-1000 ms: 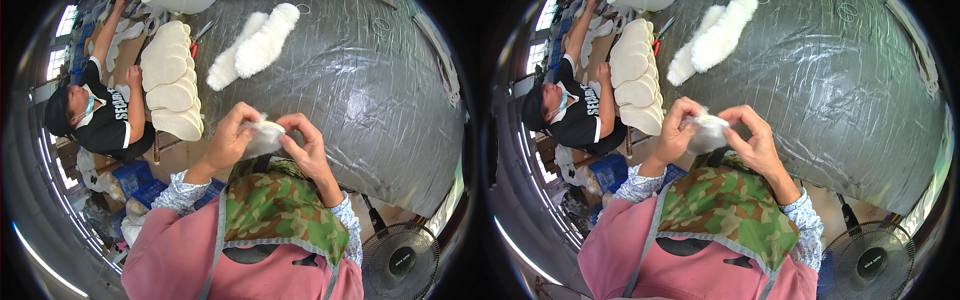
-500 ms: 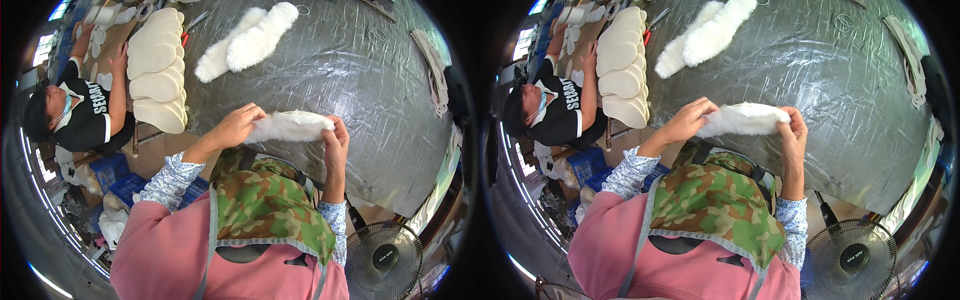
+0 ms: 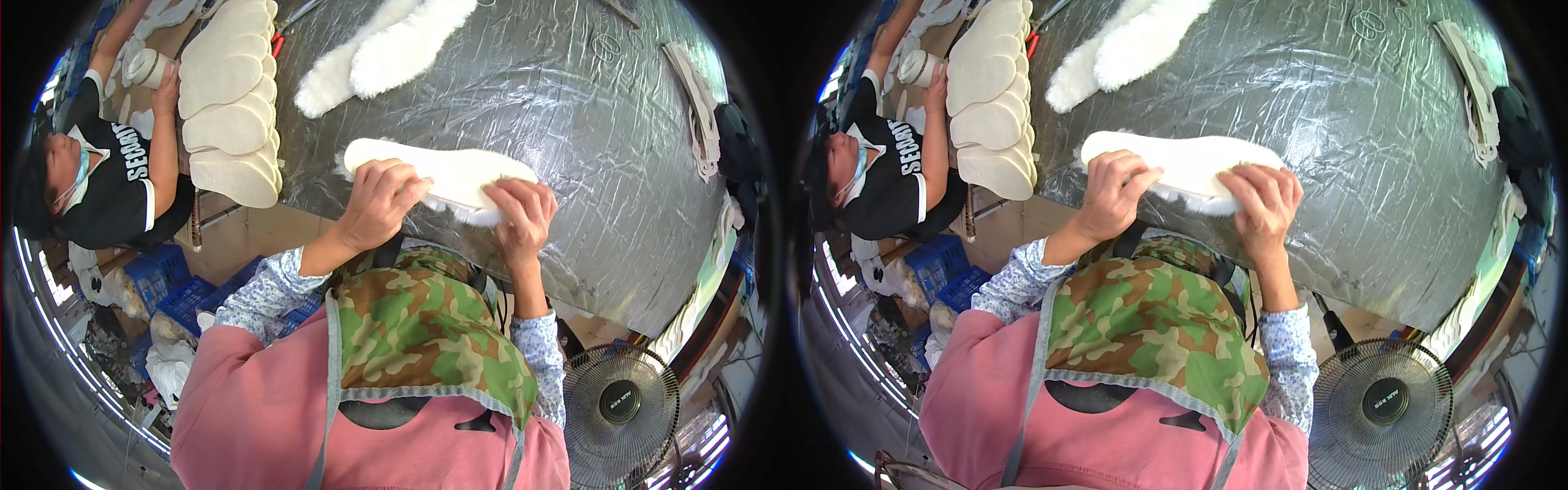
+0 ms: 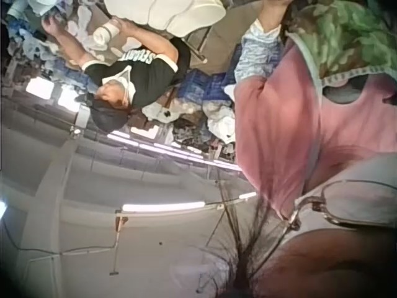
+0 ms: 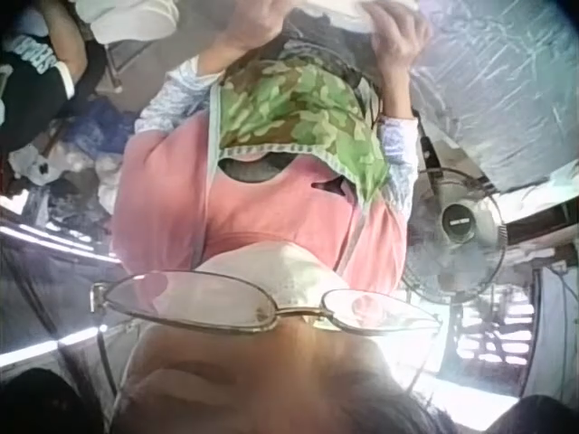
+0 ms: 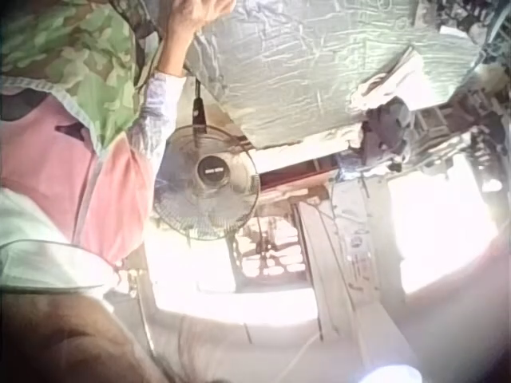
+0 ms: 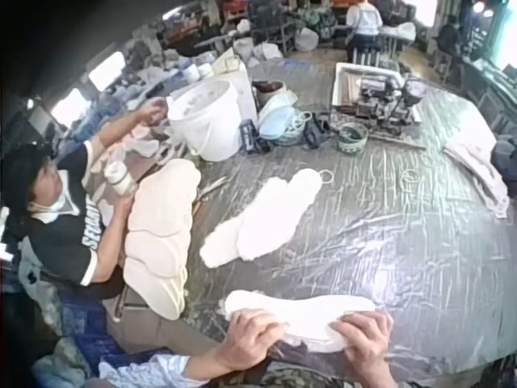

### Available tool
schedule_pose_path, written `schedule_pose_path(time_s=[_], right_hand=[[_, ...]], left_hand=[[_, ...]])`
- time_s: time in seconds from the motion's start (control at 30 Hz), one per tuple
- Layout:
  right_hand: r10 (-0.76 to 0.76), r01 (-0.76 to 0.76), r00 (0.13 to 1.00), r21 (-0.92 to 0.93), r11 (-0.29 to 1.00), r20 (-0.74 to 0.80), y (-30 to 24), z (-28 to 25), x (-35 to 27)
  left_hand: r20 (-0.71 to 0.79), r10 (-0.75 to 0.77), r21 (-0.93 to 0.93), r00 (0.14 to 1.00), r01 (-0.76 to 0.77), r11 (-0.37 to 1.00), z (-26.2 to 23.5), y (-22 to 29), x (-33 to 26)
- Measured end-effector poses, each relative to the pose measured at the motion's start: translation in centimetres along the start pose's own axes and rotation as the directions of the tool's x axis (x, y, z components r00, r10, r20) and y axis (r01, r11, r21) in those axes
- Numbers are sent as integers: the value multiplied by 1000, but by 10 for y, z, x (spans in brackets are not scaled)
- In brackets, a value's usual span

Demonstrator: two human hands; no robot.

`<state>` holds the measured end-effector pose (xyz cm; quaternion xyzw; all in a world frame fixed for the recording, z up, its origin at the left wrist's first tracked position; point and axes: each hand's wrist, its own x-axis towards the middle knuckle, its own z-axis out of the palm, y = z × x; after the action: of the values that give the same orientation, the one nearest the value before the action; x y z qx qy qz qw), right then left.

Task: Applying a fur lining to a shoe insole and trimming the excess material with scissors.

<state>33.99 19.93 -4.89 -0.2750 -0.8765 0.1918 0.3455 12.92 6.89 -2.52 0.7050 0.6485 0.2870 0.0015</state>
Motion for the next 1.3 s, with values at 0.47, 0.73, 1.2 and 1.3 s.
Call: schedule_pose_path(time_s=[0.47,0.73,1.2,1.3], right_hand=[[844,-875,442,353,331,305,6,4,-26],[821,-831,495,431,352,284,22,22,-1],[724,-727,662,404,556,195,20,50,14],[731,-732,658,378,567,179,18,56,14]], left_hand=[[311,25,-151,950,24,988,48,7,50],[395,28,7,918,-33,999,87,-2,71],[260,-13,-13,965,17,1000,91,-17,73],[262,-16,-45,965,29,999,93,-22,71]])
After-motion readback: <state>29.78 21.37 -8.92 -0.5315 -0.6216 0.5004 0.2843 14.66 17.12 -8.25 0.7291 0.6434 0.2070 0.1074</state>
